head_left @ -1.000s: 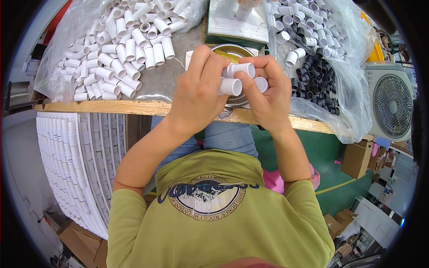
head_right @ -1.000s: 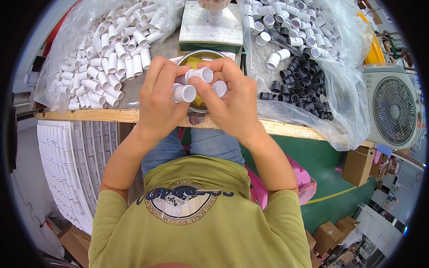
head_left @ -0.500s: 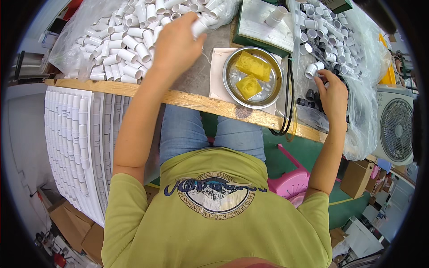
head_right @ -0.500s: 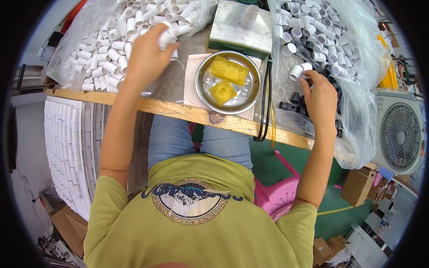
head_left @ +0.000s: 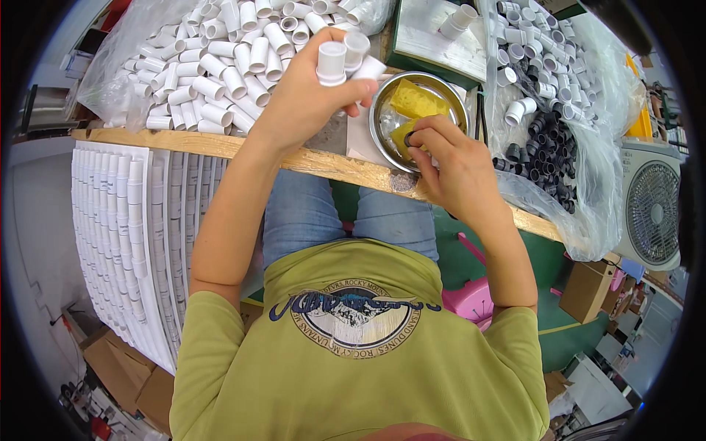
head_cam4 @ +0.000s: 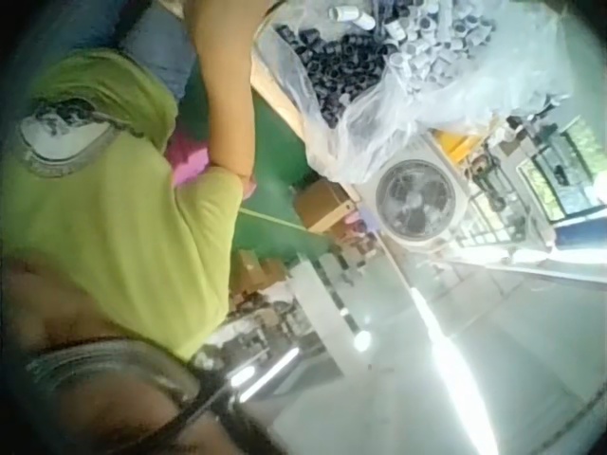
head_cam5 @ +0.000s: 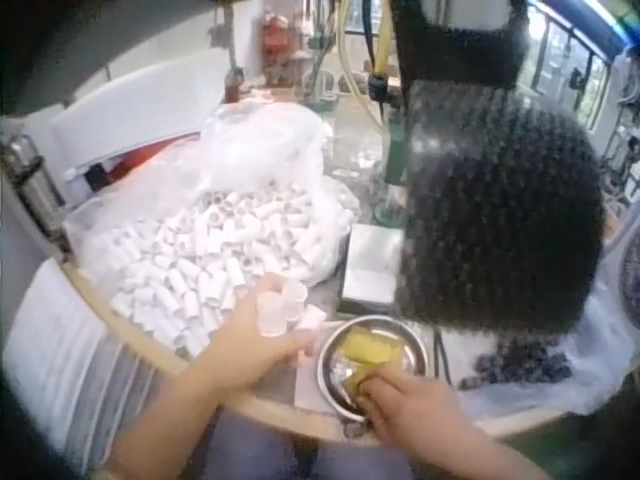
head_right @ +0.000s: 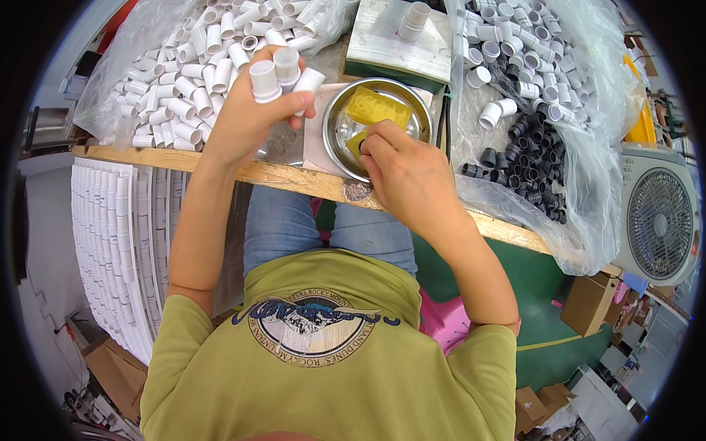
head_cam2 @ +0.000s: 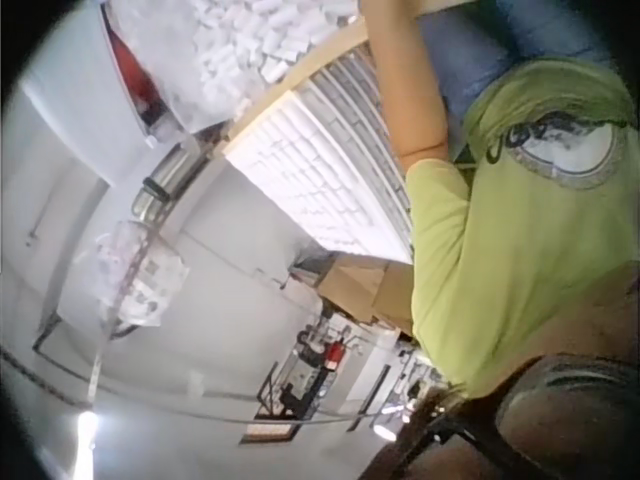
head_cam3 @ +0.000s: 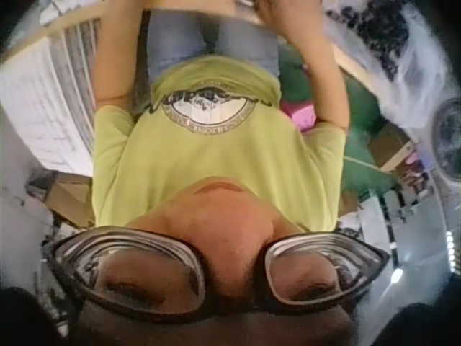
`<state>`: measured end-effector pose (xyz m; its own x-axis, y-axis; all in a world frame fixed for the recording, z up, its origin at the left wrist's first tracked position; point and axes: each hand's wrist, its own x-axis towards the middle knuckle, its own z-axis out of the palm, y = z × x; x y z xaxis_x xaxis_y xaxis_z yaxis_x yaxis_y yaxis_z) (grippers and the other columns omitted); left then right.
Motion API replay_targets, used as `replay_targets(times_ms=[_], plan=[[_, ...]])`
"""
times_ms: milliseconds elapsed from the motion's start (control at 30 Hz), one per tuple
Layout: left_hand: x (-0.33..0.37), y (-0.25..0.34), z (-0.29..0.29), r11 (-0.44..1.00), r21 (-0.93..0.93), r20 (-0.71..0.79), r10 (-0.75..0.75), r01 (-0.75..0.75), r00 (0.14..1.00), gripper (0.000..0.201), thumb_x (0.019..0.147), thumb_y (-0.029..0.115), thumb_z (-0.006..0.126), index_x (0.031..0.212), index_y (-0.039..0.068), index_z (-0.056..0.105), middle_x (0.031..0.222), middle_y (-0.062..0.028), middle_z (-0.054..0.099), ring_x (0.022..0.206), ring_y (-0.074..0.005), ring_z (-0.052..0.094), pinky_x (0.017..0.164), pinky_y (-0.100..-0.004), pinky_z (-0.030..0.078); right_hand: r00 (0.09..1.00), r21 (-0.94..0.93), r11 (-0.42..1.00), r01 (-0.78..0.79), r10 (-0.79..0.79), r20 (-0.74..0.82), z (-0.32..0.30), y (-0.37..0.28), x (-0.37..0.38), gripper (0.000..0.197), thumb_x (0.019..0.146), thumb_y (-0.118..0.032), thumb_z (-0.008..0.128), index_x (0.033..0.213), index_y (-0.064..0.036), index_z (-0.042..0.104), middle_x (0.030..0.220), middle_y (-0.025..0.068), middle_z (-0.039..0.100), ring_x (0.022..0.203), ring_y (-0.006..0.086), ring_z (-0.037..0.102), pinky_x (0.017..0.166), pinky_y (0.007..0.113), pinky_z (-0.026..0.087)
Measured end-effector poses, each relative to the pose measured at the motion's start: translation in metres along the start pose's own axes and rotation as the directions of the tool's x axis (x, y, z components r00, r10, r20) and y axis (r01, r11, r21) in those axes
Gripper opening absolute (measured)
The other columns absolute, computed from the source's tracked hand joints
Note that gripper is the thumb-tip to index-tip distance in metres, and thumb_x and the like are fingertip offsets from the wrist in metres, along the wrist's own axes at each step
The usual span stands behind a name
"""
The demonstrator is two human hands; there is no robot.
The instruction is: Dipping black inserts into glue and assembling them into white plastic tubes.
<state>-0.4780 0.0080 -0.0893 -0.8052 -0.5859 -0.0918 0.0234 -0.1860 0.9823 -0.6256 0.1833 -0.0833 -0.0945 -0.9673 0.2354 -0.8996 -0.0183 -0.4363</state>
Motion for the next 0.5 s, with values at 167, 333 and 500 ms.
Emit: replay_targets(times_ms=[167, 333, 500], plan=[[-0.018, -0.012, 0.005, 0.965, 0.048, 0.021, 0.258, -0.258, 0.966, 0.041, 0.073, 0.005, 0.076, 0.106, 0.006, 0.052, 0.096, 0.0021, 0.056, 0.087, -0.0061, 0.053, 0.078, -0.0226, 0.044, 0.991, 0.239, 0.971, -0.008, 0.040, -0.131, -0.004, 0.006, 0.006, 0.009, 0.078, -0.003, 0.067, 0.086, -0.0011, 0.063, 0.093, 0.0087, 0.063, 0.081, 0.0235, 0.064, 0.071, 0.031, 0.050], [-0.032, -0.003, 0.025, 0.788, 0.398, 0.036, 0.499, -0.470, 0.866, 0.037, 0.070, 0.005, 0.075, 0.101, 0.007, 0.055, 0.088, -0.0026, 0.057, 0.079, -0.0156, 0.057, 0.069, -0.0270, 0.047, 0.911, 0.772, 0.628, -0.097, 0.368, -0.186, -0.004, -0.011, 0.009, 0.012, 0.083, -0.004, 0.068, 0.094, 0.0005, 0.066, 0.104, 0.0108, 0.065, 0.088, 0.0135, 0.060, 0.079, 0.026, 0.046], [-0.035, 0.012, 0.028, 0.675, 0.488, 0.176, 0.544, -0.553, 0.821, 0.034, 0.066, 0.004, 0.072, 0.096, 0.008, 0.057, 0.084, -0.0076, 0.057, 0.073, -0.0266, 0.057, 0.063, -0.0338, 0.047, 0.947, 0.869, 0.465, -0.170, 0.321, 0.013, -0.011, -0.002, 0.004, 0.015, 0.090, -0.012, 0.063, 0.102, -0.0043, 0.062, 0.094, 0.0068, 0.065, 0.071, 0.0079, 0.057, 0.062, 0.019, 0.044]])
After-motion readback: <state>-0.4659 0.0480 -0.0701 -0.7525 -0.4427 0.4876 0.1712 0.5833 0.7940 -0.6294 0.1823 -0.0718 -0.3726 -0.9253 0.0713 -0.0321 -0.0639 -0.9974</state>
